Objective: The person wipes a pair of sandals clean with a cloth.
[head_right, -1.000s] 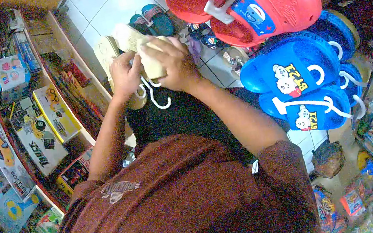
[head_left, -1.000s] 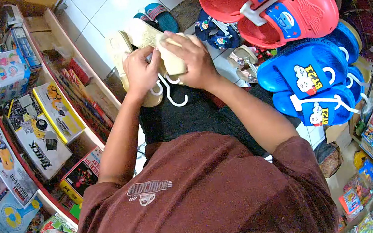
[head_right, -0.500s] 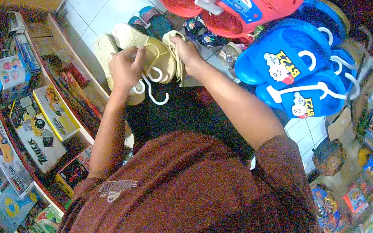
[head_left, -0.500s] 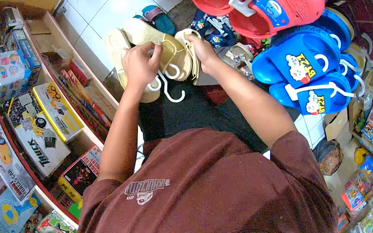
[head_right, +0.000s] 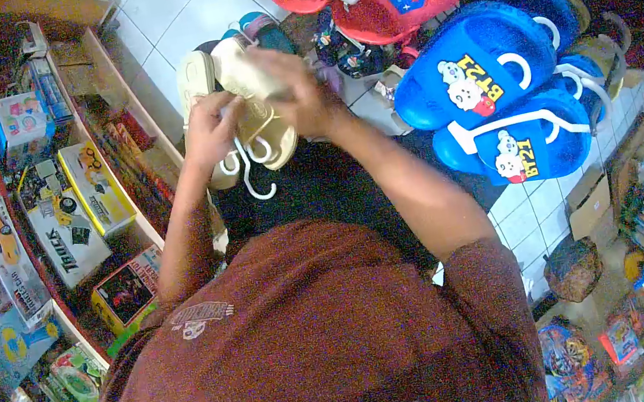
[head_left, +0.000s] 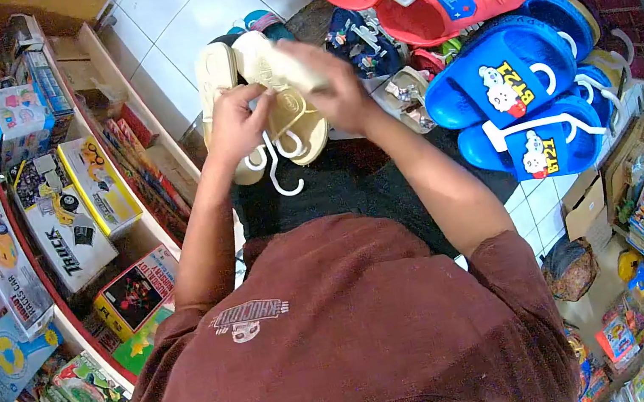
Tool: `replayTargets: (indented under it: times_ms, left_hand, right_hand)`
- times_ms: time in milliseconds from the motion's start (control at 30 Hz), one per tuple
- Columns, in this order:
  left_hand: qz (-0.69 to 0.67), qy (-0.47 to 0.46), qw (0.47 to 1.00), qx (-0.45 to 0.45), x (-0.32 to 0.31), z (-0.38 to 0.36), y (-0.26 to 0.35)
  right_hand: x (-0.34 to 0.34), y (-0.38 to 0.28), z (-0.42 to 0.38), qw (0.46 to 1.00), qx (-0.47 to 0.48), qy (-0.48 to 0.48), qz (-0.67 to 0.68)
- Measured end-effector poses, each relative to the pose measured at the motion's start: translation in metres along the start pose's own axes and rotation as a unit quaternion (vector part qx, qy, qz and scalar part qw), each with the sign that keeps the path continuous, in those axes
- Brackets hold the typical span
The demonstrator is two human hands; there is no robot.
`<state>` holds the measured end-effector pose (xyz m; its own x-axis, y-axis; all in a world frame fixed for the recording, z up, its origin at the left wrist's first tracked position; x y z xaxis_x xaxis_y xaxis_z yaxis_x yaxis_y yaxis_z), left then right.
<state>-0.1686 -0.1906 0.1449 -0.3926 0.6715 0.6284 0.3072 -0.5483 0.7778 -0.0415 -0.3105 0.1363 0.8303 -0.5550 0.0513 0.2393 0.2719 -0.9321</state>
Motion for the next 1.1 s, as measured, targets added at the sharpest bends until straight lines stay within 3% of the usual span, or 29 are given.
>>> replayTargets:
  times_ms: [33,67,100,167,200,233,267,300,367,400,433,467,567,600,700,833,867,967,1033,1100]
  left_hand:
    - [0.001,-0.005,1.000,0.003,-0.002,0.001,-0.003]
    - [-0.065,0.022,0.998,-0.009,-0.004,0.000,-0.006]
    - [-0.040,0.013,0.999,-0.016,-0.004,0.000,-0.006]
    - [0.009,-0.007,0.999,-0.030,-0.005,0.000,-0.006]
    - [0.030,-0.012,0.999,-0.030,-0.002,0.002,0.013]
    - [0.032,-0.013,0.999,-0.013,-0.003,0.001,0.011]
    - [0.035,-0.012,0.999,0.004,-0.003,0.002,0.008]
    - [0.038,-0.009,0.999,0.019,-0.003,0.003,0.003]
    - [-0.019,0.035,0.999,0.037,0.002,0.001,-0.001]
    - [-0.038,0.062,0.996,0.042,0.004,-0.001,0.001]
    - [-0.058,0.088,0.993,0.048,0.006,-0.002,0.003]
    - [-0.059,0.102,0.993,0.026,0.009,-0.001,0.012]
    - [0.010,0.032,0.998,0.048,0.006,0.002,-0.004]
    - [0.048,0.055,0.997,0.024,0.004,0.002,-0.010]
    - [0.045,0.047,0.996,0.062,-0.001,0.005,-0.004]
    - [0.150,0.085,0.979,0.109,0.003,0.001,0.005]
    - [0.123,0.098,0.976,0.149,0.005,-0.002,0.005]
    - [0.181,0.122,0.965,0.142,0.005,-0.006,0.011]
    - [0.178,0.082,0.968,0.154,0.001,-0.002,0.007]
    - [0.163,0.009,0.972,0.170,-0.002,0.002,0.001]
  right_hand:
    - [-0.011,-0.025,-0.003,0.989,0.072,-0.037,-0.125]
    - [-0.024,-0.024,-0.012,0.983,0.065,-0.066,-0.160]
    - [-0.027,-0.025,-0.017,0.972,0.060,-0.040,-0.222]
    - [-0.027,0.010,-0.020,0.984,0.036,0.022,-0.173]
    - [-0.024,0.044,-0.025,0.994,-0.090,0.054,-0.036]
    - [-0.025,0.072,-0.032,0.969,-0.210,0.083,0.103]
    - [-0.028,0.097,-0.043,0.911,-0.319,0.109,0.238]
    - [-0.030,0.102,-0.056,0.767,-0.511,0.144,0.361]
    - [-0.009,0.068,-0.037,0.820,-0.453,0.135,0.323]
    - [-0.001,0.050,-0.019,0.931,-0.291,0.111,0.193]
    - [0.001,0.016,-0.004,0.989,-0.113,0.080,0.051]
    - [-0.004,-0.007,0.000,0.999,-0.026,0.002,-0.029]
    - [-0.023,-0.013,-0.010,0.974,0.027,-0.050,-0.218]
    - [-0.024,-0.001,-0.016,0.977,-0.027,-0.041,-0.210]
    - [-0.027,0.022,-0.022,0.992,-0.061,0.014,-0.108]
    - [-0.023,0.023,-0.020,0.994,-0.058,0.008,-0.090]
    - [-0.023,0.023,-0.020,0.994,-0.055,0.016,-0.095]
    - [-0.020,0.021,-0.019,0.992,-0.055,0.024,-0.108]
    - [-0.020,0.025,-0.019,0.994,-0.057,0.028,-0.092]
    - [-0.019,0.060,-0.021,0.967,-0.229,0.068,0.088]
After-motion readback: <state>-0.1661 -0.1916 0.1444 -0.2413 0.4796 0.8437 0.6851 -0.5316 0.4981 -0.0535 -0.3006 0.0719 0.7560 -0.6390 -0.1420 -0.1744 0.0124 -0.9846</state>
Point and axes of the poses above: each hand's wrist, its own z-axis towards the middle knuckle, its own x-axis out of the back of the hand, y = z × x, the point moved 7 cm from there along z, towards the middle knuckle, and after that the axes turned 2 degrees about y, right-handed, at the moved point
